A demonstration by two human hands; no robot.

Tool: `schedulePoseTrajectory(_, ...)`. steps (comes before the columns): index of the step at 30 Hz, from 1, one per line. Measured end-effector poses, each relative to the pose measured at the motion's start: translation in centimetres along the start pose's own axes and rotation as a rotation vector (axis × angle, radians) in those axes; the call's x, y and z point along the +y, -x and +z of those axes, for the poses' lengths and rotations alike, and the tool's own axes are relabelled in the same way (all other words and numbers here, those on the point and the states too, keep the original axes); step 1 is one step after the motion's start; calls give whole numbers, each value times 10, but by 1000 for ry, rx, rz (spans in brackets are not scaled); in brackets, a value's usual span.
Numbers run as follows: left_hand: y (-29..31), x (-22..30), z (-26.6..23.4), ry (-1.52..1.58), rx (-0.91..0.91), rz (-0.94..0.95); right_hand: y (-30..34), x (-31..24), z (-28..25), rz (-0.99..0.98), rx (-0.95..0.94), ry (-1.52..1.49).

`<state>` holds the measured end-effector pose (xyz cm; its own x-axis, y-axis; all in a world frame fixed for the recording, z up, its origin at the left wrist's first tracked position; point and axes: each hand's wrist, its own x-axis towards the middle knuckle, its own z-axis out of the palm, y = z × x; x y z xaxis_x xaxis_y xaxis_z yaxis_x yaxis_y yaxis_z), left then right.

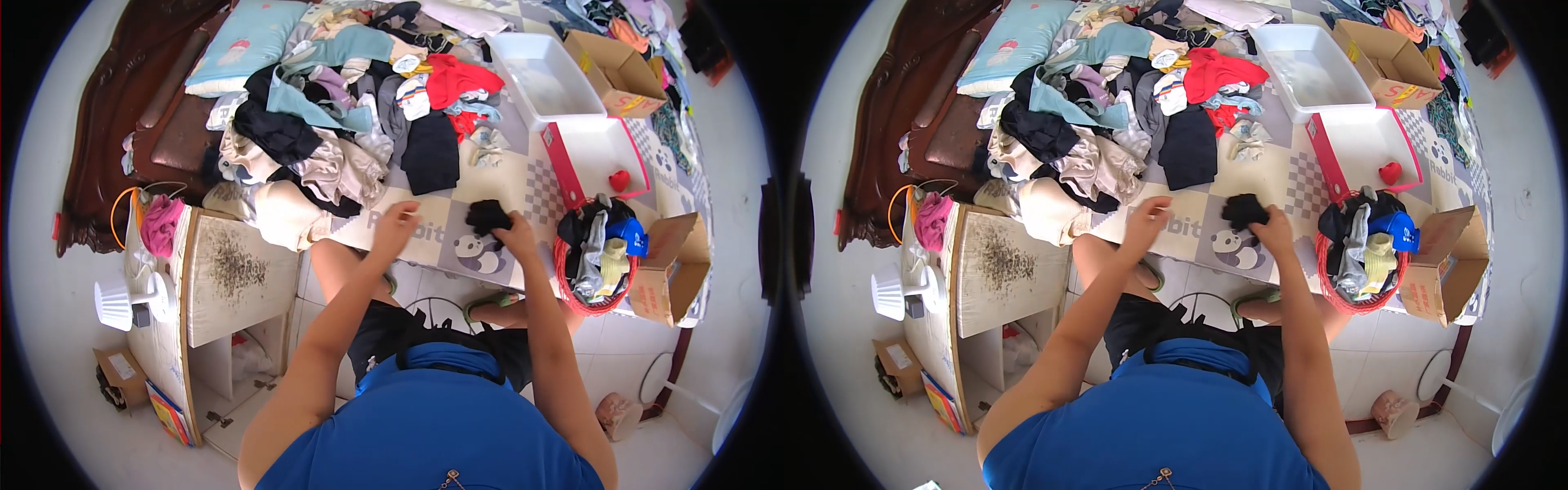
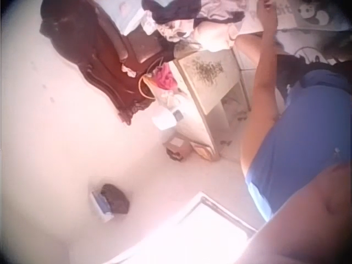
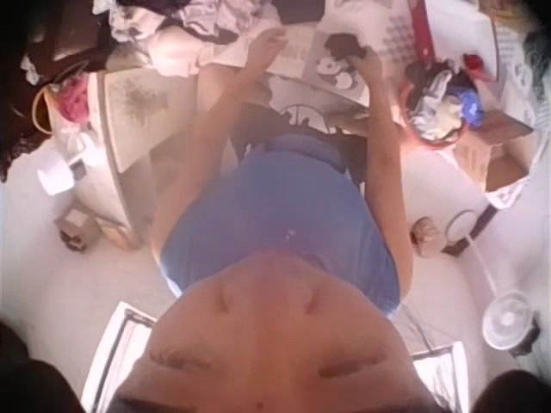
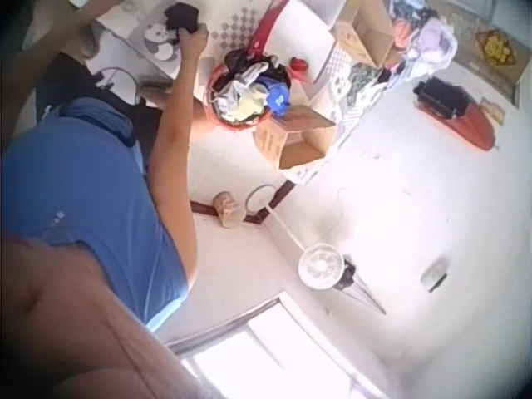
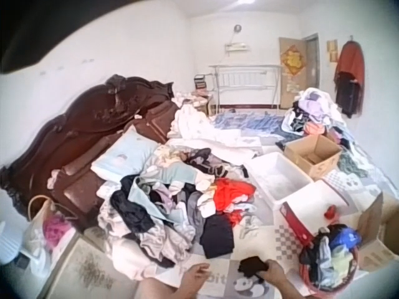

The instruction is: The person sits by a bed and sorts through a large pile of socks, pairing matching items together and folding them into compact bundles before placing them into a red plastic basket.

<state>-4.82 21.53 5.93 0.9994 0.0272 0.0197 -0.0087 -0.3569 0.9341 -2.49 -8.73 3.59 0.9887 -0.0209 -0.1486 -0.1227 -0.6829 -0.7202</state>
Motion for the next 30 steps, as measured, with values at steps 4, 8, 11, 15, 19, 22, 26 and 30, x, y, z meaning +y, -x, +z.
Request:
schedulePoseTrajectory(4,14,13,29,309,-203,7,25,-93,16,98,-466,-539)
schedulePoseTrajectory(8,-14,25,12,553,-124,-344,24,-87,31,-179,-207,-579)
schedulePoseTrajectory(11,-58,61,-54,298,164,-203,20,-62,41,-83,-52,-496)
schedulePoseTrajectory(15,-115,72,-128,120,592,61,29,-15,56,-74,57,-171)
schedulePoseTrajectory(19,-120,59,-113,-945,371,364,28,-19,58,-68,60,0)
schedulePoseTrajectory(22,-121,22,-111,-1213,1,412,15,-23,54,-51,21,140)
schedulePoseTrajectory(26,-124,-9,-174,-1494,-16,-84,-1,-23,38,-23,-33,215)
schedulePoseTrajectory(30,-122,-25,-259,-1384,101,-703,-18,-2,46,-107,67,158)
